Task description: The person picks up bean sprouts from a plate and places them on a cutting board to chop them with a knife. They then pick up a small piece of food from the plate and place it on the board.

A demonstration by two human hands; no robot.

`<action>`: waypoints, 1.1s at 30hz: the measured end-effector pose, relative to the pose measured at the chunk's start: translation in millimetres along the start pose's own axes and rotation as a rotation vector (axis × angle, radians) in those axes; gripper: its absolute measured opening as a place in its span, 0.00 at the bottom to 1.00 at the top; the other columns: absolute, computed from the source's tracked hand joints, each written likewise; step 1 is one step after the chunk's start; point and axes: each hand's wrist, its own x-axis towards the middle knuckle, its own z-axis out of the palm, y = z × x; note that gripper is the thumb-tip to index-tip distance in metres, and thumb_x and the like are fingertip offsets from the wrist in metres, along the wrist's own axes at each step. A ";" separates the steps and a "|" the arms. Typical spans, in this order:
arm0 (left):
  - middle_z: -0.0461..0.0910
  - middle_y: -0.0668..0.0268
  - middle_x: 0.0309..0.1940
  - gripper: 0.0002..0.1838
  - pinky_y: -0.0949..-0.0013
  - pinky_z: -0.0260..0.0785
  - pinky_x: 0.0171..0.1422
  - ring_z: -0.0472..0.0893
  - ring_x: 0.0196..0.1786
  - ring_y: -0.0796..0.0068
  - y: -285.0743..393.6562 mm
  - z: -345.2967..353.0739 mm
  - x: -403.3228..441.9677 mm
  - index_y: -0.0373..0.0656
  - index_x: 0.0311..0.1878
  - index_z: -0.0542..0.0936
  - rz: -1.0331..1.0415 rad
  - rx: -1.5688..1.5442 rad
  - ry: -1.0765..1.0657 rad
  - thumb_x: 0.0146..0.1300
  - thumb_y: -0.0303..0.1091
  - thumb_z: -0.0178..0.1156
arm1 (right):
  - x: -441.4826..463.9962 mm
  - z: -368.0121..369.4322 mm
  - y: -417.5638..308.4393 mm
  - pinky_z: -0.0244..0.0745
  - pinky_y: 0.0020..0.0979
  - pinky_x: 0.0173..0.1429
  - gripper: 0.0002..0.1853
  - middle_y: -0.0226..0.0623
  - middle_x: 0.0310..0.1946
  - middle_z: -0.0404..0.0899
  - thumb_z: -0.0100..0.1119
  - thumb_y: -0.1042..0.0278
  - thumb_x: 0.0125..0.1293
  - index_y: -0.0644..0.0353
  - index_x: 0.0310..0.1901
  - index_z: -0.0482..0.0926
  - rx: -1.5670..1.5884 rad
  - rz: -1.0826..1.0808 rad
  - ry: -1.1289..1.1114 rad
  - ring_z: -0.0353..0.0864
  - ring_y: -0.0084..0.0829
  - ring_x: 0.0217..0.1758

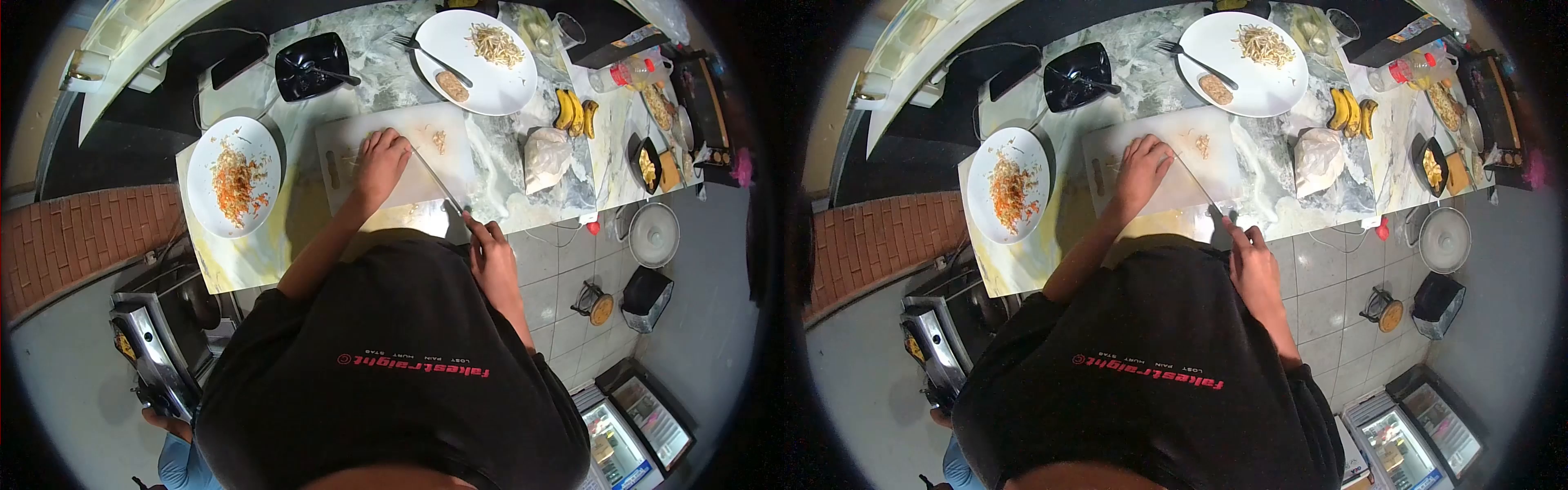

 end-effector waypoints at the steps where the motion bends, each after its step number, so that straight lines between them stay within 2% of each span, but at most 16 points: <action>1: 0.77 0.66 0.43 0.05 0.56 0.67 0.60 0.77 0.53 0.59 0.0 0.1 -0.1 0.47 0.42 0.82 -0.004 0.007 -0.006 0.64 0.31 0.68 | 0.6 -0.7 -0.3 0.79 0.52 0.48 0.29 0.52 0.46 0.78 0.58 0.82 0.67 0.49 0.69 0.77 0.000 0.001 0.000 0.84 0.58 0.44; 15: 0.77 0.66 0.43 0.05 0.56 0.67 0.61 0.76 0.52 0.58 -1.1 0.8 -2.0 0.48 0.40 0.81 0.016 0.083 -0.015 0.62 0.30 0.68 | 7.4 -2.0 9.5 0.81 0.54 0.44 0.32 0.52 0.48 0.79 0.60 0.80 0.67 0.44 0.72 0.74 -0.098 -0.016 0.008 0.86 0.59 0.41; 24: 0.77 0.65 0.43 0.07 0.56 0.67 0.61 0.75 0.51 0.57 -6.3 -2.8 -5.3 0.46 0.38 0.81 0.024 0.096 0.008 0.59 0.29 0.70 | 9.0 -8.5 1.2 0.80 0.51 0.46 0.33 0.49 0.45 0.79 0.60 0.83 0.64 0.46 0.71 0.75 0.012 -0.007 -0.015 0.85 0.54 0.43; 33: 0.77 0.65 0.44 0.06 0.55 0.66 0.64 0.75 0.54 0.59 -7.2 -4.7 -7.0 0.46 0.40 0.82 0.008 0.030 -0.019 0.62 0.33 0.69 | 11.8 -2.8 8.4 0.80 0.51 0.47 0.32 0.49 0.44 0.79 0.59 0.83 0.65 0.47 0.71 0.76 0.007 -0.047 -0.050 0.85 0.54 0.43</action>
